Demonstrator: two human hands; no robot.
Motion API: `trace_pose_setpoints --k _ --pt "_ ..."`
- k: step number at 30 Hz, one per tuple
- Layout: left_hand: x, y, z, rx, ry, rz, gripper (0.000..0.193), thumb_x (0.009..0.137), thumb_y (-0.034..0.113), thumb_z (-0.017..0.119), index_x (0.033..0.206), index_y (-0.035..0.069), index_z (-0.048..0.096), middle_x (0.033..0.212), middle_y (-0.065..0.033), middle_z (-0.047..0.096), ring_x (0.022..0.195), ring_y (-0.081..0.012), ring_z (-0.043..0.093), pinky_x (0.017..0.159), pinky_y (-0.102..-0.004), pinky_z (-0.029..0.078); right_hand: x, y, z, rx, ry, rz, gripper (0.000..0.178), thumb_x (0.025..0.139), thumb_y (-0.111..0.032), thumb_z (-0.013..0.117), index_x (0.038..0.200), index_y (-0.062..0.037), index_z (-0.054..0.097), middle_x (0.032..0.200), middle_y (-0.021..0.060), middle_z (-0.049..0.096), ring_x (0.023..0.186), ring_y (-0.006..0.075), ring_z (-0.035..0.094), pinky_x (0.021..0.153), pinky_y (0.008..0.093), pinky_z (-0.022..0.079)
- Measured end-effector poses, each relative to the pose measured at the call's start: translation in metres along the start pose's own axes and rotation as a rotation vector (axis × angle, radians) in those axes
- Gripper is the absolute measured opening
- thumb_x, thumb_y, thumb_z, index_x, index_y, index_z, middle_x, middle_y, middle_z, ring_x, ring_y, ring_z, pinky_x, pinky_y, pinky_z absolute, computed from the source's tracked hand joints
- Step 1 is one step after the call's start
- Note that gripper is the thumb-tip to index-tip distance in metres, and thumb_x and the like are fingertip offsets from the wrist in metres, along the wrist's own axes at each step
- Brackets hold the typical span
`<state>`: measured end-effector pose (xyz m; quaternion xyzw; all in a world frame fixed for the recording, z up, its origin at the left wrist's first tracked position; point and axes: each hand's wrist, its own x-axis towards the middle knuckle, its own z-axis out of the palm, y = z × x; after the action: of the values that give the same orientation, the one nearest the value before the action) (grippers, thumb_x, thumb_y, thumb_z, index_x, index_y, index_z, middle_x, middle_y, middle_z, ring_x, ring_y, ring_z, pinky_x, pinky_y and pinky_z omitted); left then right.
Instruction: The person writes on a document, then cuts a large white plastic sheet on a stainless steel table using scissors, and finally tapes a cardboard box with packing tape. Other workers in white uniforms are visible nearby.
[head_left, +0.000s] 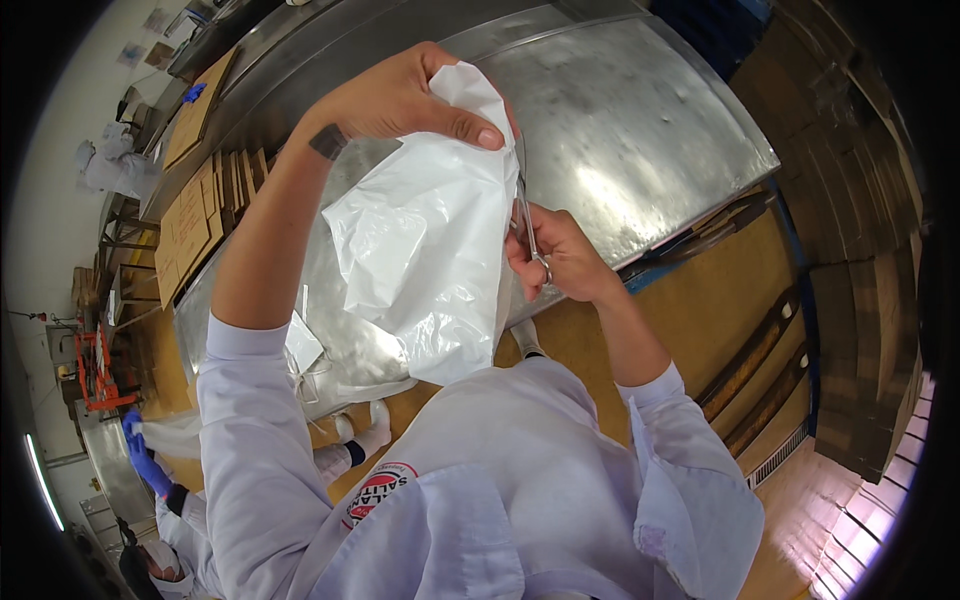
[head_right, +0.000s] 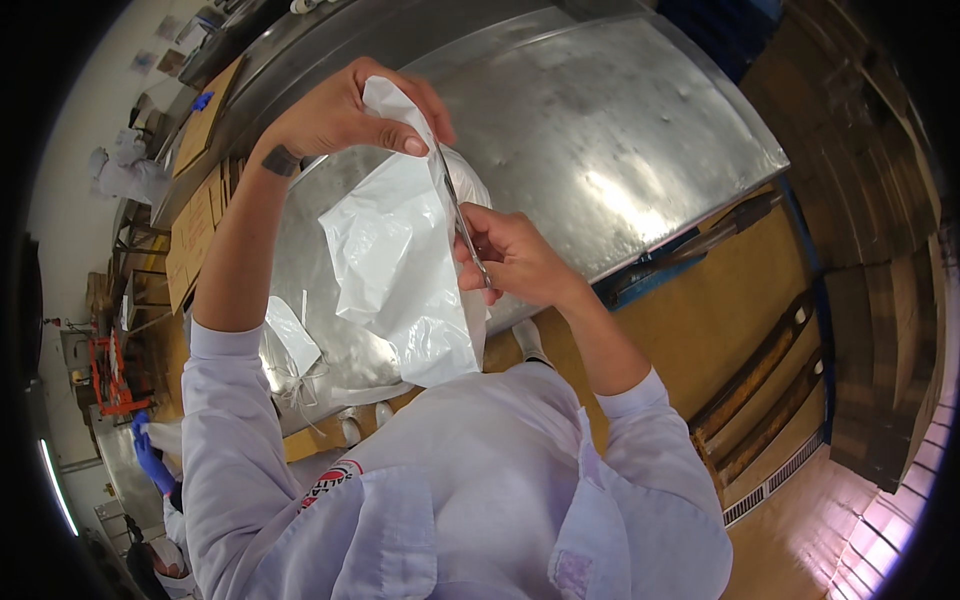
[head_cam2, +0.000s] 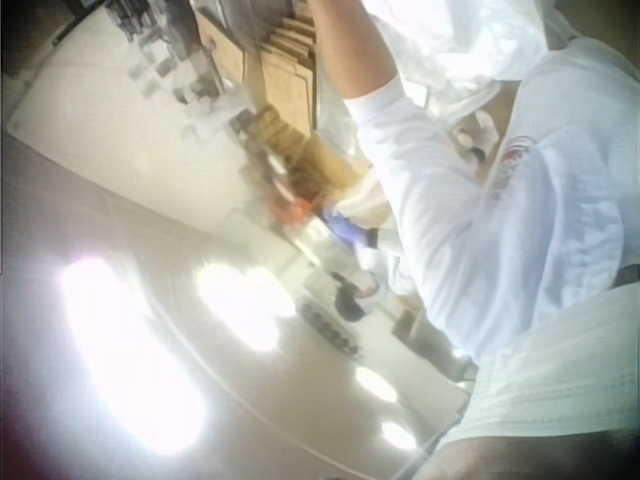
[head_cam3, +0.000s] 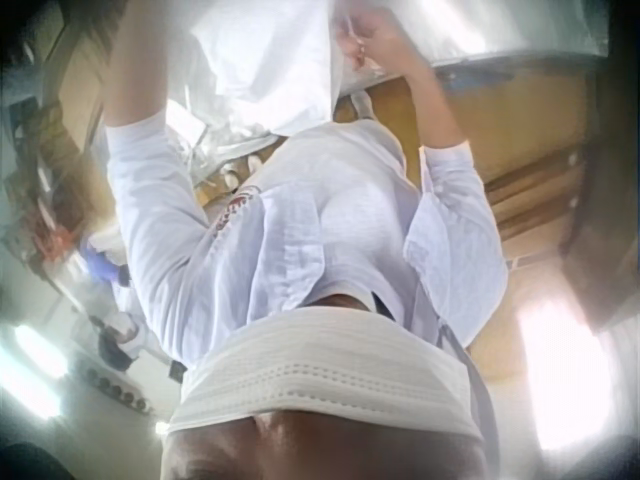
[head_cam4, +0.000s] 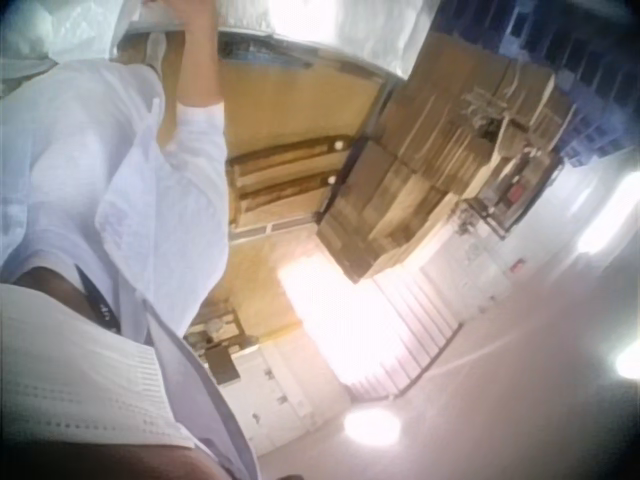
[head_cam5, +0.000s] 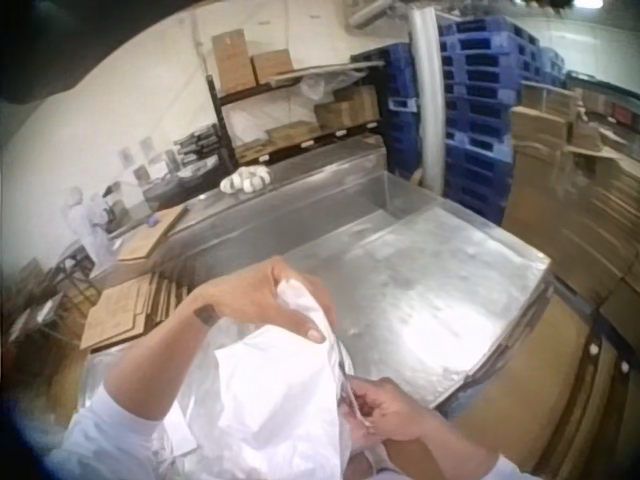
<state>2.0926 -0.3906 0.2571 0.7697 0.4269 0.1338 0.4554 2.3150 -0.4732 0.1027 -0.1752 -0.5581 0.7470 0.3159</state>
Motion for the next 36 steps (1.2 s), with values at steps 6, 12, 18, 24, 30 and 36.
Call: trace_pose_setpoints --k 6,12,18,24,30,36 --pt "-0.003 -0.010 -0.007 -0.014 0.034 -0.065 0.028 0.068 0.015 0.086 0.090 0.001 0.073 0.086 -0.0048 0.072 0.080 -0.0121 0.066 0.078 -0.0269 0.051 0.014 -0.009 0.016 0.052 -0.038 -0.033 0.070 0.070 -0.068 0.072 0.094 -0.0055 0.051 0.062 -0.0016 0.052 0.046 0.0079 0.053 0.045 0.0218 0.045" --pt "-0.002 -0.013 -0.013 -0.039 -0.014 -0.099 0.028 0.065 0.010 0.087 0.089 0.002 0.073 0.085 -0.0032 0.071 0.078 -0.0109 0.065 0.075 -0.0257 0.050 0.021 -0.002 0.016 0.048 -0.075 -0.016 0.070 0.071 -0.072 0.068 0.090 -0.0065 0.050 0.060 -0.0012 0.052 0.047 0.0089 0.056 0.044 0.0213 0.045" --pt "0.002 -0.013 -0.012 -0.082 -0.121 -0.168 0.024 0.063 0.009 0.088 0.080 0.001 0.073 0.083 -0.0021 0.070 0.073 -0.0095 0.063 0.066 -0.0263 0.048 0.031 0.022 0.015 0.227 -0.103 -0.146 0.041 0.087 -0.041 0.072 0.086 -0.0072 0.049 0.061 -0.0033 0.048 0.044 0.0089 0.054 0.043 0.0221 0.043" --pt "0.002 -0.007 -0.005 0.147 -0.312 -0.282 0.026 0.066 0.017 0.086 0.083 0.002 0.074 0.081 -0.0032 0.071 0.073 -0.0114 0.063 0.067 -0.0265 0.048 0.037 0.018 0.020 0.306 -0.057 -0.154 0.048 0.085 -0.049 0.070 0.084 -0.0061 0.048 0.059 -0.0007 0.047 0.041 0.0123 0.053 0.041 0.0249 0.042" --pt "0.015 -0.077 -0.007 0.486 -0.089 -0.030 0.032 0.071 0.025 0.082 0.096 0.005 0.075 0.090 -0.0103 0.071 0.084 -0.0196 0.066 0.073 -0.0301 0.050 0.052 -0.022 -0.012 0.311 0.080 -0.387 0.045 0.092 -0.047 0.057 0.082 -0.0050 0.044 0.058 0.0076 0.050 0.037 0.0197 0.048 0.031 0.0315 0.043" --pt "-0.064 -0.168 -0.096 0.772 1.314 -0.516 0.048 0.085 0.025 0.061 0.127 0.004 0.057 0.122 -0.0264 0.060 0.119 -0.0398 0.055 0.101 -0.0452 0.043 0.081 0.055 -0.122 -0.612 0.719 -0.022 0.044 0.091 -0.040 0.065 0.100 0.0028 0.066 0.099 0.0119 0.064 0.081 0.0203 0.065 0.063 0.0317 0.055"
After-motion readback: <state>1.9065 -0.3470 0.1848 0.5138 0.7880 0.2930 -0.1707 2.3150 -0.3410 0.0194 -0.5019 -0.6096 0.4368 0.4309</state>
